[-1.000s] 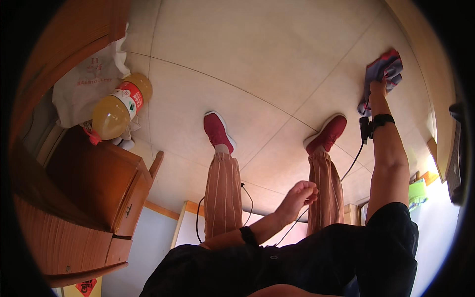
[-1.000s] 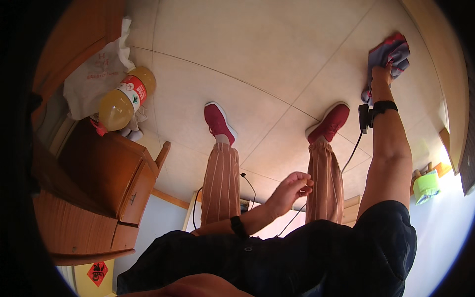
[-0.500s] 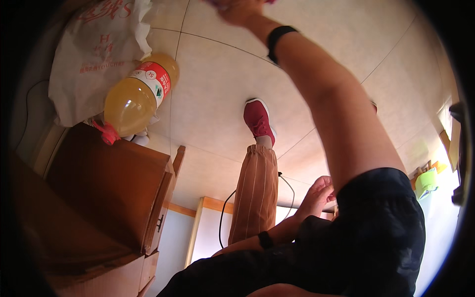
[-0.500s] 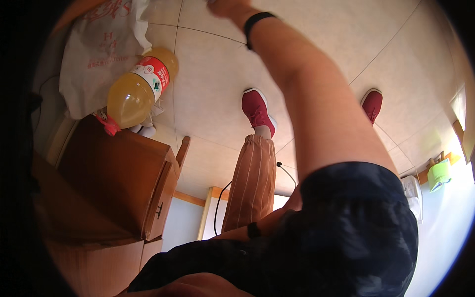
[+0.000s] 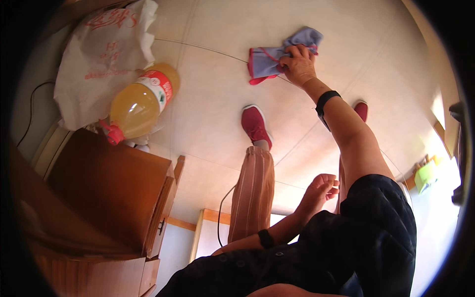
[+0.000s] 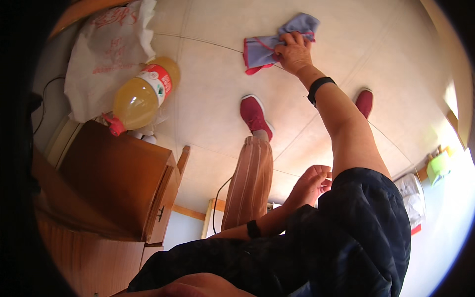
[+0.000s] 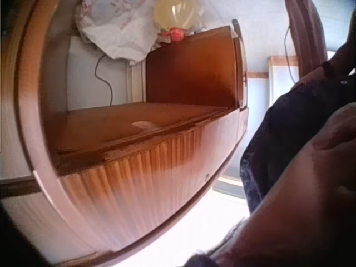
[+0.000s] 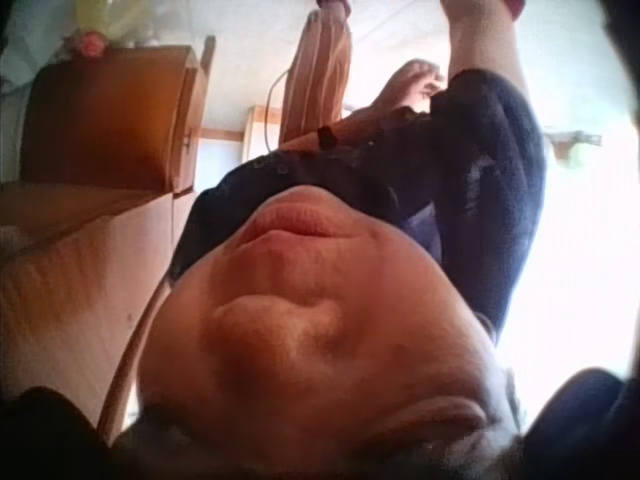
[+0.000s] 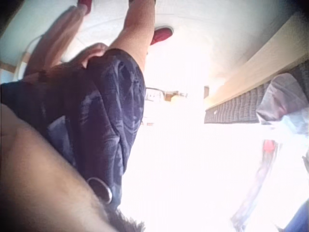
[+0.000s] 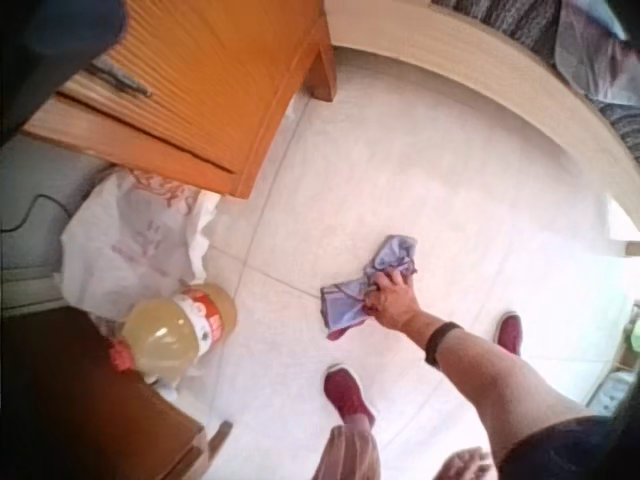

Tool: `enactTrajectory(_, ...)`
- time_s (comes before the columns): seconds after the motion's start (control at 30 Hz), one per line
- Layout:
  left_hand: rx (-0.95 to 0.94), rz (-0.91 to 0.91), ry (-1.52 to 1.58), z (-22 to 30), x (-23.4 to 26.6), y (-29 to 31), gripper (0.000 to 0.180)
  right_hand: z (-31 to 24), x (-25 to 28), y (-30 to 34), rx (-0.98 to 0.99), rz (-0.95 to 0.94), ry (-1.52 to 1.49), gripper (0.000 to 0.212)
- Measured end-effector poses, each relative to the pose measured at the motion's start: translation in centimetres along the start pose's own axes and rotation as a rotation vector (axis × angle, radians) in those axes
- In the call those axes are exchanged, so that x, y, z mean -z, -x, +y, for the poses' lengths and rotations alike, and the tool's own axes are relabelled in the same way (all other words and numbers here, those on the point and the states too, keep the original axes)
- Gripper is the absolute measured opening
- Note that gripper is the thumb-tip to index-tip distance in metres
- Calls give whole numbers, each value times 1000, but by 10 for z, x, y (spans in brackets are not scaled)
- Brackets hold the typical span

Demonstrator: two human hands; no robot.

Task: The person wipes the tiled floor with a cloth, moving around furniture and a mattress. They repeatedly rub the floor surface in different areas, occasionally adjusting the cloth.

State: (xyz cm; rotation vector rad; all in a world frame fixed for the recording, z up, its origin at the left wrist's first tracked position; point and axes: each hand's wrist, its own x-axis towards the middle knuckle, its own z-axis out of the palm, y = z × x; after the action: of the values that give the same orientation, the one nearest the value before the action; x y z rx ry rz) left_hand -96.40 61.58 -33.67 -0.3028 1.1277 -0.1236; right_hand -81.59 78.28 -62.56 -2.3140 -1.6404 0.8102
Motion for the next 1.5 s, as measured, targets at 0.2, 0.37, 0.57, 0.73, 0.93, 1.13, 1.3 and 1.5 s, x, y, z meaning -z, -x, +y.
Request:
enactTrajectory(0.2,-55,-29,-35,7,-9,14,19,16,-18,108,-379,-113,36,15)
enactTrajectory(0.37,99,98,46,-14,-7,16,18,5,-22,111,-88,-212,80,17)
enactTrajectory(0.57,3,214,-79,-53,6,2,18,77,24,34,97,55,141,16)
enactTrajectory(0.73,187,220,-137,-80,8,-8,20,158,26,147,-385,226,3,12)
enactTrajectory(0.93,92,197,-321,-91,7,-17,21,255,-4,332,-981,257,-126,21)
enactTrajectory(1.13,166,222,-312,-107,23,-19,20,379,52,234,-1484,480,-418,57)
enactTrajectory(1.3,143,174,-297,-128,28,-26,19,199,28,138,-626,334,-134,40)
enactTrajectory(1.5,135,182,-290,-113,22,-28,19,95,-27,159,-78,165,-211,35)
